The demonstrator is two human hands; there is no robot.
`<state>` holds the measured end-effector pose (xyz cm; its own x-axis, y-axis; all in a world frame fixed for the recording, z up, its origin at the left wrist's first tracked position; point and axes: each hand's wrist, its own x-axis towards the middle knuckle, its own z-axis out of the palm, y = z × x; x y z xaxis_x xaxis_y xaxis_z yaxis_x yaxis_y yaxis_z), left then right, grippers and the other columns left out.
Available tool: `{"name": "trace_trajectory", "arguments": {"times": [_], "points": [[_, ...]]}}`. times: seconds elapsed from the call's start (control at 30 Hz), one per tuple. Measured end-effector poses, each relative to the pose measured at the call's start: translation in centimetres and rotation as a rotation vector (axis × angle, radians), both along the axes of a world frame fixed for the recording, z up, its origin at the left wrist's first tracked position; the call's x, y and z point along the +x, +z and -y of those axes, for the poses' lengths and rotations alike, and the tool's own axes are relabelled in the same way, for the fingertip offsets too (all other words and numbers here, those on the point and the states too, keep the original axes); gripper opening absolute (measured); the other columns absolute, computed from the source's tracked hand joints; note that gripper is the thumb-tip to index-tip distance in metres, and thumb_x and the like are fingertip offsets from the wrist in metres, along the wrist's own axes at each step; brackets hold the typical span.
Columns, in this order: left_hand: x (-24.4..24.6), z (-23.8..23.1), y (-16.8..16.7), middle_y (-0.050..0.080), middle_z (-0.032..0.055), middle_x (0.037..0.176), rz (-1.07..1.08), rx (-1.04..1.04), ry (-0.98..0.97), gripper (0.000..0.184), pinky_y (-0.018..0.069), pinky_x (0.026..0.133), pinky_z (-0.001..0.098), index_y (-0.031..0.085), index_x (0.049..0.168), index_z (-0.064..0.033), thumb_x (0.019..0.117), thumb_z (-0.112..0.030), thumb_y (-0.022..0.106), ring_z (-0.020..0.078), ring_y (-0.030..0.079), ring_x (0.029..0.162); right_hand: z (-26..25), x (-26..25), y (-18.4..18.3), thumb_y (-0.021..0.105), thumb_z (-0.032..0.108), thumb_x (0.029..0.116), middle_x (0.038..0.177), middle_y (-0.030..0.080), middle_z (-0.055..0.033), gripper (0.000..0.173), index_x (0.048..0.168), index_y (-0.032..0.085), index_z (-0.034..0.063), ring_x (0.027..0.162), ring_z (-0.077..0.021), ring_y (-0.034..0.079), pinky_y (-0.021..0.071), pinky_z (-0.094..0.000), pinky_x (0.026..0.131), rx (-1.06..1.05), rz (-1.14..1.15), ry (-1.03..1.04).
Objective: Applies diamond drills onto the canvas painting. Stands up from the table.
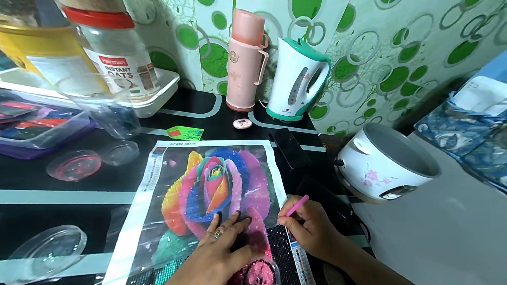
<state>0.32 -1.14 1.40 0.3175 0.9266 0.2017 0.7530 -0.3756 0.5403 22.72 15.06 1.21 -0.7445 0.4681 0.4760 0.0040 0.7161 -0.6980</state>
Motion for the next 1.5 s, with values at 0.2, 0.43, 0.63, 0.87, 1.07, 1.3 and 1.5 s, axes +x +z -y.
{"name": "trace_trajectory", "arguments": {"times": [0.2, 0.43, 0.63, 0.87, 1.07, 1.3, 1.5], "points": [[0.0, 0.08, 0.14, 0.051, 0.029, 0.148, 0.007, -0.01, -0.001, 0.061, 0.0177, 0.115, 0.0768, 0.072, 0.124, -0.0246, 0.0776, -0.065, 0.076, 0.052, 0.037, 0.144, 0.01, -0.1, 0.05, 0.063, 0.012, 0.0997, 0.087, 0.066, -0.0041, 0.013, 0.098, 0.063, -0.0003, 0.073, 0.0013, 0.061, 0.0527, -0.0127, 0.065, -0.062, -0.068, -0.018], [0.02, 0.04, 0.1, 0.051, 0.0289, 0.147, 0.007, -0.009, -0.002, 0.062, 0.0179, 0.115, 0.077, 0.072, 0.124, -0.0248, 0.0775, -0.065, 0.076, 0.0521, 0.038, 0.144, -0.1, 0.08, 0.02, 0.063, 0.012, 0.0996, 0.089, 0.066, -0.0041, 0.012, 0.099, 0.064, -0.0001, 0.075, 0.0006, 0.061, 0.0531, -0.0133, 0.068, -0.076, -0.034, -0.012], [0.03, 0.06, 0.19, 0.05, 0.0295, 0.148, 0.009, -0.007, 0.0, 0.061, 0.0173, 0.115, 0.077, 0.072, 0.123, -0.0244, 0.0775, -0.065, 0.075, 0.0522, 0.037, 0.144, -0.05, 0.09, -0.05, 0.063, 0.014, 0.0996, 0.088, 0.066, -0.0043, 0.014, 0.099, 0.065, 0.0003, 0.073, 0.0004, 0.061, 0.0532, -0.0134, 0.067, -0.063, -0.017, -0.023], [0.02, 0.03, -0.02, 0.05, 0.0287, 0.148, 0.005, -0.004, 0.001, 0.062, 0.0172, 0.115, 0.0765, 0.072, 0.124, -0.0249, 0.0774, -0.066, 0.075, 0.0514, 0.037, 0.145, -0.04, 0.1, 0.07, 0.063, 0.014, 0.0998, 0.087, 0.066, -0.0047, 0.014, 0.098, 0.064, 0.0002, 0.073, 0.0001, 0.061, 0.0528, -0.0133, 0.067, -0.046, -0.007, -0.017], [0.02, 0.11, 0.03, 0.051, 0.0286, 0.147, 0.012, 0.003, 0.004, 0.062, 0.0179, 0.115, 0.077, 0.072, 0.124, -0.0244, 0.0778, -0.066, 0.074, 0.0519, 0.038, 0.144, 0.09, -0.05, -0.06, 0.063, 0.014, 0.0997, 0.089, 0.067, -0.0056, 0.014, 0.098, 0.065, -0.0003, 0.074, -0.0005, 0.062, 0.0543, -0.0142, 0.069, -0.031, -0.032, -0.028], [0.03, 0.06, -0.03, 0.051, 0.0287, 0.147, 0.014, 0.011, 0.002, 0.062, 0.0178, 0.114, 0.0772, 0.072, 0.124, -0.0249, 0.0777, -0.066, 0.074, 0.052, 0.038, 0.144, 0.1, -0.02, -0.15, 0.063, 0.015, 0.0999, 0.088, 0.066, -0.0047, 0.015, 0.098, 0.065, 0.0009, 0.074, -0.0008, 0.062, 0.0544, -0.0147, 0.069, -0.025, -0.017, -0.025], [0.03, 0.03, 0.0, 0.051, 0.0291, 0.147, 0.0, 0.009, 0.002, 0.063, 0.0185, 0.115, 0.0769, 0.072, 0.124, -0.0248, 0.0782, -0.068, 0.073, 0.0521, 0.039, 0.143, 0.08, 0.0, -0.05, 0.063, 0.015, 0.1, 0.088, 0.066, -0.0047, 0.014, 0.098, 0.065, 0.0009, 0.074, -0.001, 0.062, 0.0541, -0.0147, 0.069, -0.017, -0.012, -0.017]]}}
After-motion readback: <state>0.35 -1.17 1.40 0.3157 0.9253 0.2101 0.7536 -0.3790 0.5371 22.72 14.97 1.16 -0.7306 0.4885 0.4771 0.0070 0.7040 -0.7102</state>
